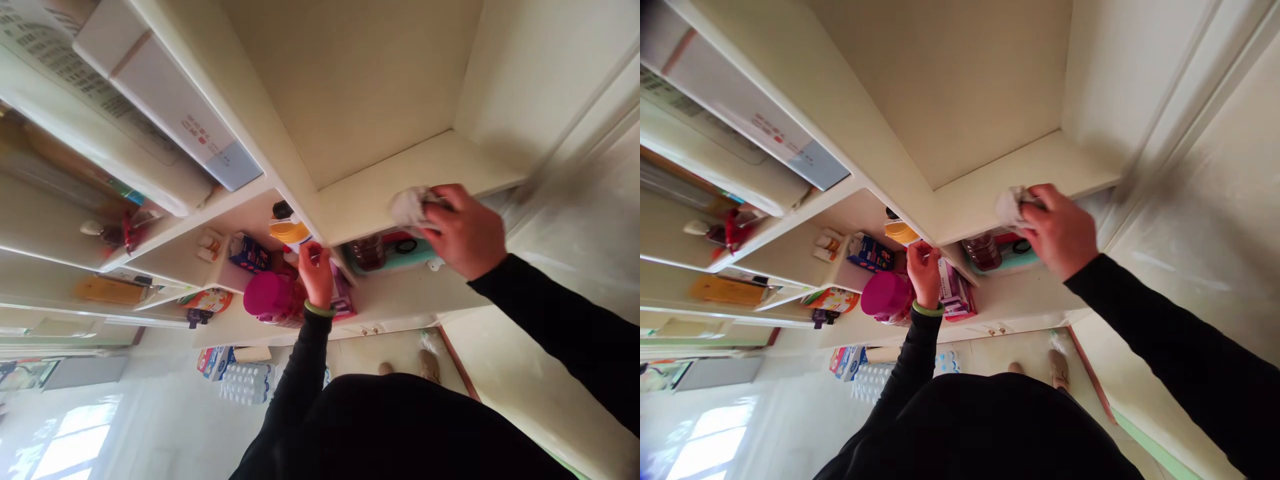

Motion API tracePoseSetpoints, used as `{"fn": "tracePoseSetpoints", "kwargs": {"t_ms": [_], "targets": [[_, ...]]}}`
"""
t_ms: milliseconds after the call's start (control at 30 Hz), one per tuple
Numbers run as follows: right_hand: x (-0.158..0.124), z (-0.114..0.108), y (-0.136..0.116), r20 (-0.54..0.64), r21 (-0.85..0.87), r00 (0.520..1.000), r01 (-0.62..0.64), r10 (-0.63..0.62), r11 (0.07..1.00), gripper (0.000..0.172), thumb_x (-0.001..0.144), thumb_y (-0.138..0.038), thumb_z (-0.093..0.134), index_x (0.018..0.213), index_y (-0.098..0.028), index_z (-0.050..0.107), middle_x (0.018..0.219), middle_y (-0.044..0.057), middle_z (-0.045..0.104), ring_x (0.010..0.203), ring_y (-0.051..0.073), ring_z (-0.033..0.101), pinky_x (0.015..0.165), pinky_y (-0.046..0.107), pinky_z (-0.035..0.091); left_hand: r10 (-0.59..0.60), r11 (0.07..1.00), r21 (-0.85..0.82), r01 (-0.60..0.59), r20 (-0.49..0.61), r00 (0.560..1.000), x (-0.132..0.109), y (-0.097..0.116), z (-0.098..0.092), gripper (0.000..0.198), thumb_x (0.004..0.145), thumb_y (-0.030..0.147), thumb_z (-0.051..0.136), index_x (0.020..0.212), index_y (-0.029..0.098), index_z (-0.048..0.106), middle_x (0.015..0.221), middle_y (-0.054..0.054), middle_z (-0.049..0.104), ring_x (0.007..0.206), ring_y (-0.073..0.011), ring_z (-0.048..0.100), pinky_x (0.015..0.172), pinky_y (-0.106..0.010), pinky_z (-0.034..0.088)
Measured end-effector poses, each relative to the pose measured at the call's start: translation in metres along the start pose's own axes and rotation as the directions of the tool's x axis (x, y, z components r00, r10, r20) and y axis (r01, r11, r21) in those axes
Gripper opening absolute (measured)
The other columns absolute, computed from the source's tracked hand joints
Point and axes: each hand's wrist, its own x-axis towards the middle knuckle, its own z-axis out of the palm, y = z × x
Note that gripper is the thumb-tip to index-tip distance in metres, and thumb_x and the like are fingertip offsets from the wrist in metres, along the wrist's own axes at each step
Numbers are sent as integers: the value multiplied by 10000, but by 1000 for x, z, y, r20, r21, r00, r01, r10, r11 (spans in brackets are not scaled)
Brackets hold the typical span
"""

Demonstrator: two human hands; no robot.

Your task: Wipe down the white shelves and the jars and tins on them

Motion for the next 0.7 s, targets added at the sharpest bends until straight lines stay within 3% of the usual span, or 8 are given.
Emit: {"fn": "tracePoseSetpoints", "kwargs": {"t_ms": [100, 200, 300, 433, 533, 600, 700], "targets": [[-10, -11, 31, -78, -62, 986, -155, 150, 986, 261, 999, -389, 556, 1106, -289, 773, 1477, 130, 660, 1202, 388, 696, 809, 509, 588, 11, 1000, -9, -11, 0, 1000, -1, 1, 0, 126, 835, 252, 709, 925, 224, 626, 848, 5, 653, 794, -143, 637, 716, -236, 556], [-11, -16, 25, -76, -79, 969, -242, 236, 967, 326, 1015, -438, 528, 1184, -327, 784, 1491, 128, 640, 1256, 411, 678, 860, 552, 595, -3, 1000, -10, 3, 26, 1000, -1, 3, 0, 118, 848, 243, 701, 930, 226, 618, 857, 4, 648, 782, -137, 633, 712, -235, 565], [1, -7, -23, 49, -48, 983, -174, 176, 984, 316, 1013, -375, 549, 1183, -256, 788, 1479, 148, 650, 1109, 357, 707, 821, 472, 575, -9, 1000, -25, 10, 38, 999, 0, 4, 1, 122, 853, 239, 700, 930, 228, 605, 863, 6, 635, 755, -130, 628, 699, -235, 569], [27, 17, -105, 270, 34, 959, 82, -88, 996, 354, 1098, -258, 435, 1195, -194, 769, 1450, 139, 670, 1033, 254, 701, 773, 365, 510, 10, 999, -54, -9, 23, 1000, 1, 5, 2, 138, 857, 249, 715, 925, 228, 597, 852, 9, 621, 740, -130, 625, 689, -237, 570], [39, 24, -134, 328, 36, 930, 164, -167, 986, 348, 1112, -209, 417, 1156, -173, 761, 1395, 150, 684, 1046, 238, 692, 745, 345, 468, 6, 999, -39, -5, 18, 1000, 0, 5, 1, 138, 861, 274, 719, 922, 228, 604, 851, 5, 630, 761, -135, 628, 706, -238, 581], [40, 19, -128, 341, 39, 922, 179, -182, 983, 325, 1101, -186, 438, 1138, -175, 761, 1382, 149, 687, 1058, 231, 686, 757, 336, 460, -6, 1000, -27, 6, 10, 1000, 1, 5, 1, 139, 848, 289, 717, 914, 225, 612, 851, 3, 637, 770, -137, 629, 698, -234, 575], [31, 3, -87, 308, 26, 940, 147, -148, 989, 276, 1043, -160, 502, 1138, -182, 761, 1402, 146, 681, 1081, 241, 686, 796, 334, 482, -13, 1000, -15, 13, -1, 1000, 1, 3, 0, 152, 819, 303, 716, 905, 218, 624, 849, 4, 642, 770, -139, 630, 694, -238, 561]]}}
